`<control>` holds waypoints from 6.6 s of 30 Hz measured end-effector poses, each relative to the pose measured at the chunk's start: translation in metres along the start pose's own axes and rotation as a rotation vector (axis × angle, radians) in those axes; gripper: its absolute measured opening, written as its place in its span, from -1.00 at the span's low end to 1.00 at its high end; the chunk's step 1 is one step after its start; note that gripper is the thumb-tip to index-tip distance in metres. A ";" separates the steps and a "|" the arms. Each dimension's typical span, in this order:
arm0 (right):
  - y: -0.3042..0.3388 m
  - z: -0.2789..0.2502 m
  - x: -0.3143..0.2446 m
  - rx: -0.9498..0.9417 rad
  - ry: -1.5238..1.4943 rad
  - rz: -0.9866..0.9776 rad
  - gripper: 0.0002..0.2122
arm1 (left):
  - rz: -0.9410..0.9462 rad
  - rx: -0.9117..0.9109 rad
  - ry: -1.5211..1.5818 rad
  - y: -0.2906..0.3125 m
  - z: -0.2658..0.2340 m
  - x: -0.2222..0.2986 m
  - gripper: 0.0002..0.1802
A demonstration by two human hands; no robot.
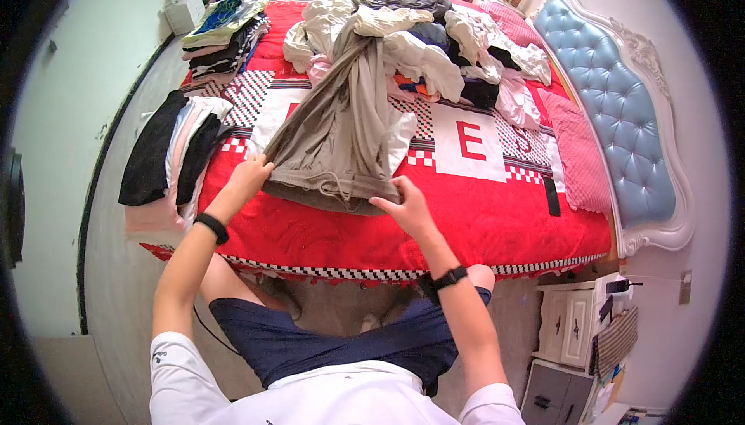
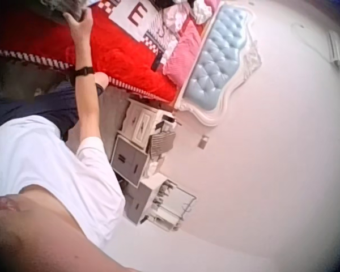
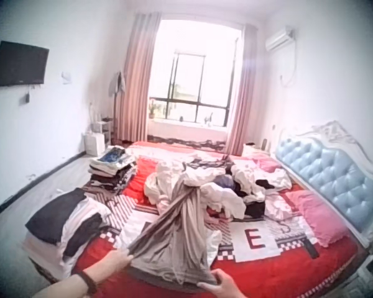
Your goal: The person is seen folding various items of clothing including a black skirt, brown trousers, and a white t-shirt on a bed.
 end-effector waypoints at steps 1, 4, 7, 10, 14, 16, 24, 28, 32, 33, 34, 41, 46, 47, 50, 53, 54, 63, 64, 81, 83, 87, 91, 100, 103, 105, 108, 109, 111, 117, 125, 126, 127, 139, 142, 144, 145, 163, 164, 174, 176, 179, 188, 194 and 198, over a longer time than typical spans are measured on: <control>0.011 -0.014 -0.021 -0.025 0.015 -0.055 -0.64 | -0.082 0.049 0.125 0.020 -0.021 0.007 -0.67; 0.050 -0.056 -0.057 -0.086 0.138 -0.113 -0.67 | -0.244 0.158 0.512 0.065 -0.064 0.036 -0.51; 0.100 -0.070 -0.073 -0.157 0.381 -0.155 -0.65 | -0.318 0.081 0.530 0.105 -0.061 0.063 -0.62; 0.140 -0.069 -0.071 -0.144 0.588 -0.153 -0.59 | -0.326 0.047 0.501 0.145 -0.050 0.093 -0.65; 0.173 -0.069 -0.039 0.020 0.519 -0.189 -0.54 | -0.276 -0.036 0.492 0.163 -0.035 0.135 -0.78; 0.182 -0.068 -0.028 0.080 0.323 -0.182 -0.61 | -0.152 -0.035 0.488 0.165 -0.042 0.149 -0.77; 0.176 -0.079 -0.065 0.284 -0.487 0.088 -0.57 | -0.115 0.120 0.532 0.154 -0.065 0.164 -0.74; 0.190 -0.102 -0.105 0.268 -0.146 -0.094 -0.53 | -0.319 0.421 0.708 0.164 -0.117 0.140 -0.78; 0.223 -0.106 -0.141 0.262 0.647 -0.360 -0.55 | -0.395 0.449 0.671 0.211 -0.154 0.144 -0.73; 0.229 -0.101 -0.140 0.245 0.675 -0.308 -0.56 | -0.423 0.443 0.682 0.226 -0.147 0.148 -0.72; 0.235 -0.096 -0.138 0.227 0.706 -0.254 -0.58 | -0.450 0.437 0.697 0.232 -0.150 0.151 -0.70; 0.262 -0.054 -0.095 0.187 0.668 0.002 -0.71 | -0.526 0.274 0.763 0.273 -0.092 0.169 -0.62; 0.274 -0.053 -0.091 0.350 0.561 -0.052 -0.72 | -0.561 0.245 0.860 0.279 -0.091 0.173 -0.63; 0.278 -0.050 -0.092 0.348 0.559 -0.047 -0.72 | -0.601 0.242 0.943 0.282 -0.089 0.173 -0.62; 0.286 -0.046 -0.088 0.414 0.250 0.116 -0.70 | -0.642 0.240 0.987 0.287 -0.088 0.174 -0.61; 0.292 -0.055 -0.086 0.433 0.268 0.138 -0.66 | -0.604 0.284 0.849 0.286 -0.105 0.179 -0.58; 0.295 -0.060 -0.088 0.417 0.315 0.108 -0.65 | -0.545 0.321 0.756 0.284 -0.115 0.179 -0.57; 0.306 -0.090 -0.093 0.164 0.116 0.297 -0.72 | -0.474 0.343 0.659 0.284 -0.161 0.184 -0.42; 0.307 -0.087 -0.088 0.051 0.056 0.368 -0.72 | -0.514 0.278 0.725 0.283 -0.159 0.184 -0.40; 0.293 -0.138 -0.100 0.419 -0.003 0.168 -0.59 | -0.293 0.302 0.743 0.272 -0.191 0.188 -0.37; 0.289 -0.127 -0.094 0.396 0.013 0.185 -0.57 | -0.289 0.316 0.741 0.271 -0.190 0.185 -0.38; 0.287 -0.136 -0.103 0.461 0.005 0.185 -0.51 | -0.325 0.327 0.781 0.283 -0.184 0.154 -0.39; 0.282 -0.126 -0.100 0.385 0.089 0.125 -0.41 | -0.298 0.218 0.748 0.281 -0.161 0.167 -0.35; 0.291 -0.096 -0.100 0.127 -0.312 0.266 -0.36 | -0.334 -0.120 1.040 0.287 -0.169 0.188 -0.54; 0.307 -0.095 -0.092 0.055 -0.514 0.338 -0.46 | -0.343 -0.337 1.134 0.300 -0.165 0.192 -0.57; 0.316 -0.092 -0.094 0.064 -0.623 0.379 -0.49 | -0.321 -0.462 1.224 0.311 -0.160 0.196 -0.49; 0.326 -0.090 -0.099 0.161 -0.799 0.395 -0.51 | -0.140 -0.349 1.363 0.320 -0.153 0.205 -0.60; 0.325 -0.089 -0.100 0.161 -0.799 0.395 -0.51 | -0.175 -0.299 1.381 0.321 -0.153 0.209 -0.65; 0.320 -0.091 -0.100 0.249 -0.706 0.446 -0.57 | -0.235 -0.251 1.290 0.315 -0.159 0.209 -0.64; 0.289 -0.105 -0.123 0.457 -0.339 0.239 -0.64 | -0.335 0.287 0.799 0.281 -0.220 0.195 -0.54; 0.201 -0.092 -0.226 0.224 -0.130 -0.167 -0.60 | -0.189 0.446 0.775 0.213 -0.301 0.189 -0.50; 0.194 -0.087 -0.232 0.235 -0.124 -0.181 -0.60 | -0.148 0.428 0.830 0.203 -0.305 0.191 -0.51; 0.188 -0.080 -0.234 0.185 -0.124 -0.180 -0.61 | -0.071 0.447 0.852 0.194 -0.302 0.194 -0.52; 0.172 -0.019 -0.251 0.054 -0.199 -0.182 -0.77 | 0.186 -0.119 1.507 0.150 -0.279 0.215 -0.42; 0.173 -0.018 -0.241 0.083 -0.251 -0.238 -0.73 | 0.152 -0.144 1.711 0.151 -0.269 0.215 -0.46; 0.174 -0.018 -0.239 0.081 -0.259 -0.230 -0.71 | 0.061 -0.005 1.551 0.148 -0.261 0.214 -0.58; 0.175 -0.017 -0.237 0.076 -0.265 -0.225 -0.70 | 0.064 -0.016 1.552 0.148 -0.261 0.215 -0.58; 0.185 -0.023 -0.201 0.074 -0.380 -0.291 -0.88 | 0.229 0.325 1.599 0.148 -0.222 0.205 -0.66; 0.189 -0.028 -0.194 0.074 -0.381 -0.289 -0.88 | 0.225 0.411 1.584 0.150 -0.220 0.197 -0.65; 0.215 -0.004 -0.172 0.035 -0.111 -0.309 -0.83 | 0.074 0.608 1.533 0.167 -0.223 0.176 -0.67; 0.216 0.003 -0.173 -0.001 -0.137 -0.288 -0.78 | 0.082 0.614 1.528 0.168 -0.224 0.177 -0.68; 0.216 0.012 -0.174 -0.028 0.139 -0.450 -0.67 | 0.090 0.647 1.531 0.171 -0.227 0.179 -0.69; 0.214 0.013 -0.162 -0.059 0.247 -0.561 -0.72 | 0.031 0.680 1.502 0.175 -0.219 0.175 -0.71; 0.234 0.007 -0.161 -0.027 0.037 -0.481 -0.60 | -0.120 0.849 1.619 0.183 -0.216 0.168 -0.69; 0.249 -0.022 -0.159 -0.053 -0.573 0.084 -0.83 | -0.034 0.751 1.681 0.182 -0.219 0.168 -0.72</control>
Point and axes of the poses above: each hand's wrist, its own y-axis away from the middle knuckle, its own z-axis out of the palm, x = y × z, the point moved 3 cm from there along -y, towards the middle knuckle, and after that the axes turned 2 degrees about -z, right-handed, at the moved point
